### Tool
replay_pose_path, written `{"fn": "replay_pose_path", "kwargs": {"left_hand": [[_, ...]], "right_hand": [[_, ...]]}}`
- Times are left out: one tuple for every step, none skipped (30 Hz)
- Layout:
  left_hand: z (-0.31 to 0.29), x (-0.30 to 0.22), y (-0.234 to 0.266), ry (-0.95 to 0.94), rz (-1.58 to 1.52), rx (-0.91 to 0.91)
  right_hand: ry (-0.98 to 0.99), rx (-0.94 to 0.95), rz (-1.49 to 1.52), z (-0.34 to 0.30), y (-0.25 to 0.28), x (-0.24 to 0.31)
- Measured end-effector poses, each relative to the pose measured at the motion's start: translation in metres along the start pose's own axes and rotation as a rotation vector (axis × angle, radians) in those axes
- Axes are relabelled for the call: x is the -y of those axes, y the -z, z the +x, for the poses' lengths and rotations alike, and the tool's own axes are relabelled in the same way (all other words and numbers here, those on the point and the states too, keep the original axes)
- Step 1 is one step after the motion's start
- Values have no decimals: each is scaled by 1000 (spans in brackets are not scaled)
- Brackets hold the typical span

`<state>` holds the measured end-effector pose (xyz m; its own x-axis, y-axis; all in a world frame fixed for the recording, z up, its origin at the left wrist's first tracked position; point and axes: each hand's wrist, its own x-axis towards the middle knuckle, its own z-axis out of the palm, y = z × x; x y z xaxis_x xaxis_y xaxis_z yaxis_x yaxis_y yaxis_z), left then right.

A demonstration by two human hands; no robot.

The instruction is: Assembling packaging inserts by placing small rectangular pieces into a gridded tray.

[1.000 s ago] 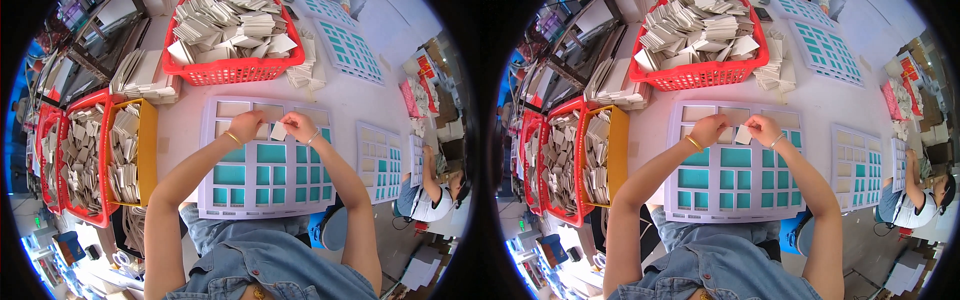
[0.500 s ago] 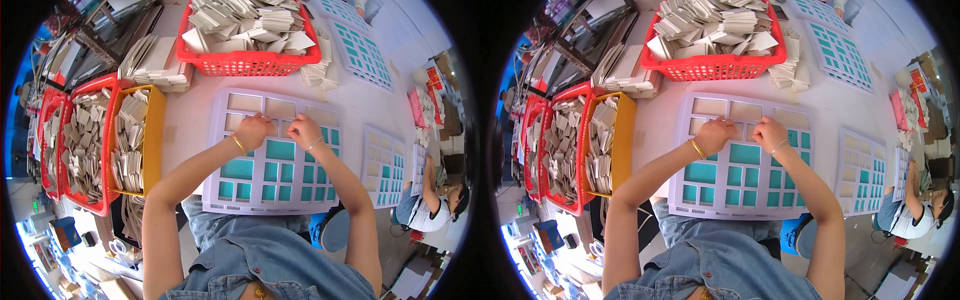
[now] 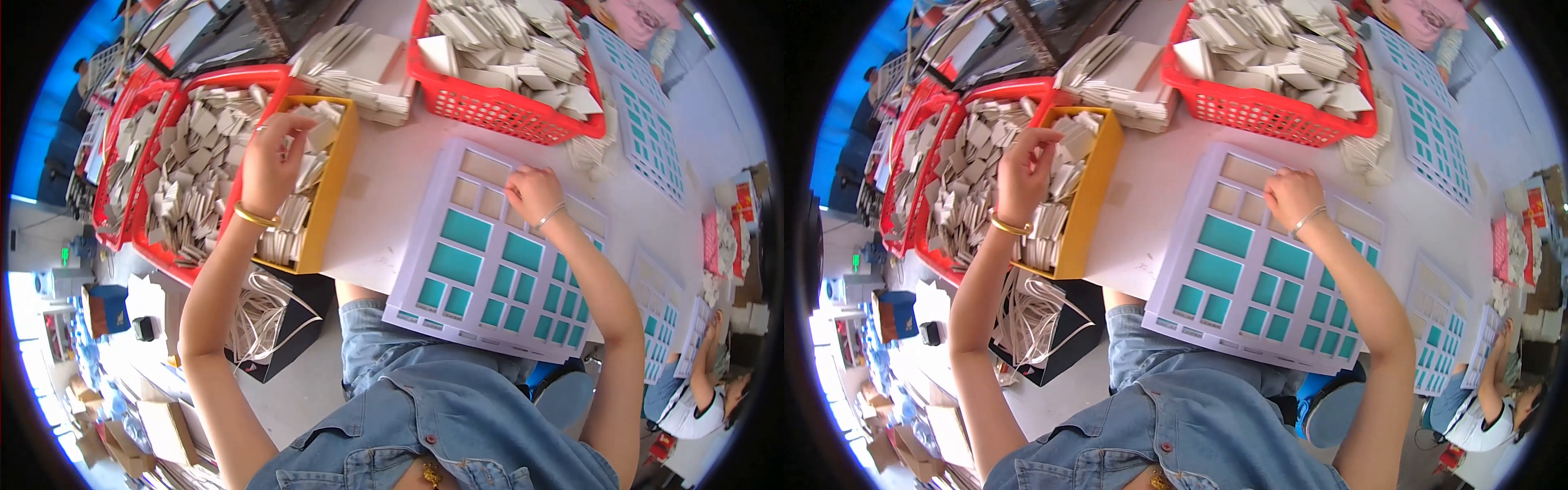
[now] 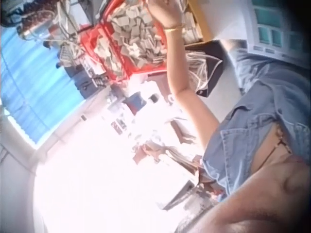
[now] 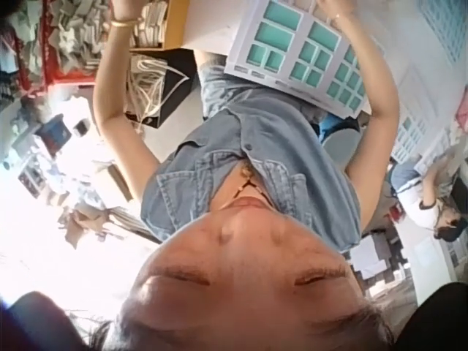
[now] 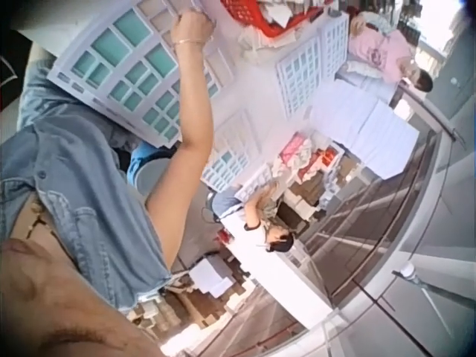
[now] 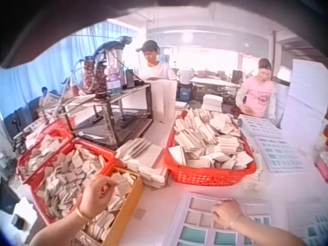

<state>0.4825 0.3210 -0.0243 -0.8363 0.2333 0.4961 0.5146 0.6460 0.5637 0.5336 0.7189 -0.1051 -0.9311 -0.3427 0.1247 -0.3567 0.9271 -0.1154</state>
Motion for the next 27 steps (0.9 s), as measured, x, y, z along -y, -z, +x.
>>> {"fn": "replay_pose_path", "kwargs": {"left_hand": [[-3,5,12,27,35,-50],[-7,10,22,88,22,-75],[-12,16,31,98,23,-97],[-16,21,36,104,16,-117],[-19,26,40,104,22,-125],[-23,32,45,150,47,-101],[-25,36,48,194,70,-76],[-27,37,51,191,72,-85],[-29,37,53,244,38,-63],[-30,38,54,294,2,-40],[-30,51,50,183,91,-66],[-29,56,46,184,89,-73],[-23,55,38,159,38,-66],[-16,52,29,132,-13,-58],[-7,42,24,131,23,-33],[-1,41,14,125,16,-33],[6,43,3,42,-21,-25],[12,44,-7,-38,-59,-16],[18,44,-14,-87,-54,9],[23,44,-19,-89,-65,14],[27,43,-24,-105,-43,34],[29,43,-29,-120,-20,55],[30,44,-33,-82,-19,76],[33,42,-37,-88,-32,77],[34,42,-39,-100,-31,83],[35,43,-41,-111,-29,87],[35,46,-45,-92,-40,89]], "right_hand": [[15,-3,3,13,-2,13],[4,-20,181,26,-3,28],[-3,-35,361,40,-6,44],[7,-37,362,52,-9,56],[46,-58,324,63,-13,67],[87,-79,286,76,-17,76],[95,-84,284,87,-17,85],[157,-158,310,98,-16,93],[219,-229,335,108,-16,99],[223,-233,331,119,-12,103],[204,-287,285,130,-6,105],[186,-338,242,141,-3,107],[175,-390,187,152,-1,102],[172,-394,177,161,4,97],[231,-471,42,170,12,94],[289,-545,-95,176,19,91],[271,-519,-102,178,25,90],[265,-515,-109,178,31,89],[270,-538,-116,177,36,87],[275,-560,-122,174,40,85],[270,-553,-129,169,45,81],[280,-573,-133,159,49,75],[291,-591,-137,149,50,69],[284,-587,-149,139,54,58],[279,-605,-155,129,55,48],[276,-622,-161,120,56,38],[244,-642,-137,113,56,26]]}}
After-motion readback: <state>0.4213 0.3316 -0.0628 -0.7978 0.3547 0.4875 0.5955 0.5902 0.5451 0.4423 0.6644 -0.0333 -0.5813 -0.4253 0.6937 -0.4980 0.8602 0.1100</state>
